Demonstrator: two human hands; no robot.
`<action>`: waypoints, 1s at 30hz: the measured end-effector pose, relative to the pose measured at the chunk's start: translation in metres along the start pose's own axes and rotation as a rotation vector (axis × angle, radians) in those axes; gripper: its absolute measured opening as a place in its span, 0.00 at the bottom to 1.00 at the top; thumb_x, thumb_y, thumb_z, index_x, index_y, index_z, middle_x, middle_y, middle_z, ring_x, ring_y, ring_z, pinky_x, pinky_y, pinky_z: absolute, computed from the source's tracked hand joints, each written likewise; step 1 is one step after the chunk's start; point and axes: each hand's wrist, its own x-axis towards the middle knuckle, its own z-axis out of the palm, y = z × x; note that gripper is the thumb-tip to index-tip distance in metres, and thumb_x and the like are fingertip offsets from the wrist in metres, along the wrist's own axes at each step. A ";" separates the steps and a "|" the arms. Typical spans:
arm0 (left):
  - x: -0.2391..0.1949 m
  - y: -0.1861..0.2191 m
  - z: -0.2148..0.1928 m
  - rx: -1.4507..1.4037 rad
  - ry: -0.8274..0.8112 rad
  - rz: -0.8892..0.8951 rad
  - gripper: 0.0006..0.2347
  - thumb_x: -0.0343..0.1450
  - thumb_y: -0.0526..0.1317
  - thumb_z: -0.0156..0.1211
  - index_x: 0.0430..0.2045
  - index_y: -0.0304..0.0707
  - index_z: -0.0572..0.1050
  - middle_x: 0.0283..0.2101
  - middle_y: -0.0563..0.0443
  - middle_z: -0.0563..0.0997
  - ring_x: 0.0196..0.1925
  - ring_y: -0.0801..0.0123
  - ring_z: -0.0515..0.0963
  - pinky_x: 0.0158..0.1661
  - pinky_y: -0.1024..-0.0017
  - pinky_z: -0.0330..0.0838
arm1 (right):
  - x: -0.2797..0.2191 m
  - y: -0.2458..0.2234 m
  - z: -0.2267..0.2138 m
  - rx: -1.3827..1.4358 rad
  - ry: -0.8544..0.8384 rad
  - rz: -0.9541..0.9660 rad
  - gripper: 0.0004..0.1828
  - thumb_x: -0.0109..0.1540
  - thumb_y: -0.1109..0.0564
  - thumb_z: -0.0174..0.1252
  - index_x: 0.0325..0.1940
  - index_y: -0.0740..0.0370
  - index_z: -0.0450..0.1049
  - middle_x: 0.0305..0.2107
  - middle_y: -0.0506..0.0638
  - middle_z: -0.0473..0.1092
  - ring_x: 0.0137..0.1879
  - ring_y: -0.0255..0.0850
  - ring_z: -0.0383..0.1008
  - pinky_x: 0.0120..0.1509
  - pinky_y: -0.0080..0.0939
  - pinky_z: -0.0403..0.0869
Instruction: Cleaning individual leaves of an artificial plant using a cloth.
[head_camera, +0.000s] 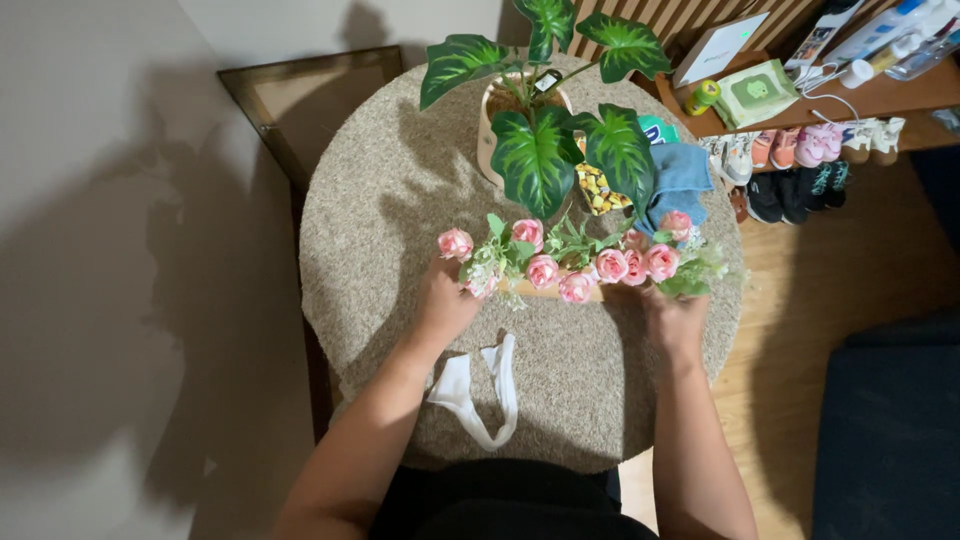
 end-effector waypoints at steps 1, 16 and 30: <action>0.000 0.001 0.002 0.006 0.009 -0.004 0.08 0.61 0.32 0.68 0.30 0.31 0.80 0.27 0.32 0.80 0.34 0.34 0.82 0.35 0.48 0.76 | 0.002 0.024 -0.014 0.007 0.035 0.018 0.10 0.56 0.71 0.66 0.39 0.63 0.79 0.26 0.47 0.72 0.31 0.29 0.65 0.37 0.38 0.71; 0.015 0.020 0.004 0.048 -0.093 -0.200 0.05 0.64 0.37 0.66 0.22 0.33 0.80 0.22 0.37 0.80 0.32 0.37 0.83 0.34 0.51 0.75 | 0.020 0.004 -0.005 0.058 0.075 0.044 0.10 0.59 0.65 0.71 0.39 0.62 0.76 0.23 0.49 0.71 0.24 0.35 0.72 0.32 0.35 0.74; 0.020 0.053 0.009 0.090 -0.202 -0.082 0.04 0.64 0.35 0.66 0.24 0.32 0.82 0.22 0.37 0.81 0.28 0.44 0.84 0.28 0.59 0.75 | 0.016 -0.022 -0.007 0.065 0.188 0.114 0.10 0.61 0.61 0.71 0.42 0.57 0.76 0.26 0.41 0.70 0.25 0.28 0.67 0.35 0.34 0.73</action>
